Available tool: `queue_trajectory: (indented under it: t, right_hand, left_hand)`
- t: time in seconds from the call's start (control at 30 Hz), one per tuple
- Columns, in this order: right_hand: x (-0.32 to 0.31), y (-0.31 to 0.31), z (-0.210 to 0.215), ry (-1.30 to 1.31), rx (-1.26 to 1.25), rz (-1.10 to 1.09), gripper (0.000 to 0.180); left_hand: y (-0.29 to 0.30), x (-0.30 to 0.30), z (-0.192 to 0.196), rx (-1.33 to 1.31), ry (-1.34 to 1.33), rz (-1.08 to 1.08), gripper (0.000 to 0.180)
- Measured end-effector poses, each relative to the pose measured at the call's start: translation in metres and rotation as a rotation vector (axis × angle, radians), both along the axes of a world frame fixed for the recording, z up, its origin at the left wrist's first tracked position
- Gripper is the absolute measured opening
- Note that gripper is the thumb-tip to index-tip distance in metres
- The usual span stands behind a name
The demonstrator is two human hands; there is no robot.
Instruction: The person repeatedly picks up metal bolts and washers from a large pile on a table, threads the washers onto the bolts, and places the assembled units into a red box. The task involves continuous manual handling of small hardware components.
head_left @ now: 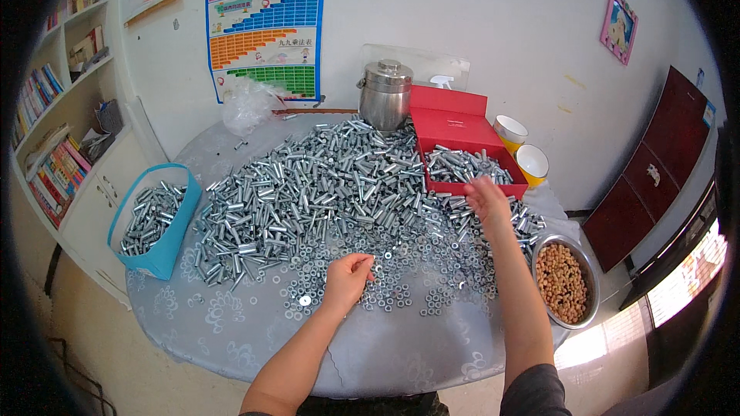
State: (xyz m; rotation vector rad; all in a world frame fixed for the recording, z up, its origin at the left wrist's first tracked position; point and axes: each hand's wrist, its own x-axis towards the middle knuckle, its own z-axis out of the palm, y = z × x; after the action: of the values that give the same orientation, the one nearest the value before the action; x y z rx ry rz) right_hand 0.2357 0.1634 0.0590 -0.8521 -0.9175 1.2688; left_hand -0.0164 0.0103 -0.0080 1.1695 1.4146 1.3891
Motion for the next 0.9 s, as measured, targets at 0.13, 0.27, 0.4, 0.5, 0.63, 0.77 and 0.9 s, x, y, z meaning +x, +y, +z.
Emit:
queue_trajectory:
  t: [0.13, 0.27, 0.4, 0.5, 0.63, 0.77, 0.9]
  right_hand:
    - [-0.047, -0.025, -0.028, -0.762, 0.171, 0.182, 0.023]
    - [-0.091, -0.043, -0.045, -1.086, 0.239, 0.267, 0.018]
    - [-0.129, -0.052, -0.041, -1.371, 0.394, 0.189, 0.025]
    - [-0.14, -0.049, -0.052, -1.405, 0.458, 0.161, 0.023]
    - [-0.132, -0.057, -0.046, -1.404, 0.463, 0.163, 0.019]
    - [-0.104, -0.075, -0.038, -1.373, 0.423, 0.132, 0.018]
    - [-0.076, -0.106, -0.022, -1.265, 0.29, 0.108, 0.019]
  left_hand:
    - [0.003, -0.007, -0.008, 0.007, 0.033, 0.067, 0.015]
    - [0.008, -0.01, -0.012, 0.05, 0.073, 0.123, 0.016]
    - [0.01, -0.015, -0.018, 0.07, 0.118, 0.185, 0.016]
    - [0.008, -0.018, -0.014, 0.096, 0.248, 0.254, 0.015]
    - [0.007, -0.026, -0.003, 0.178, 0.549, 0.46, 0.011]
    - [0.009, -0.04, 0.0, 0.202, 0.787, 0.558, 0.009]
    - [0.013, -0.052, 0.001, 0.192, 0.951, 0.569, 0.021]
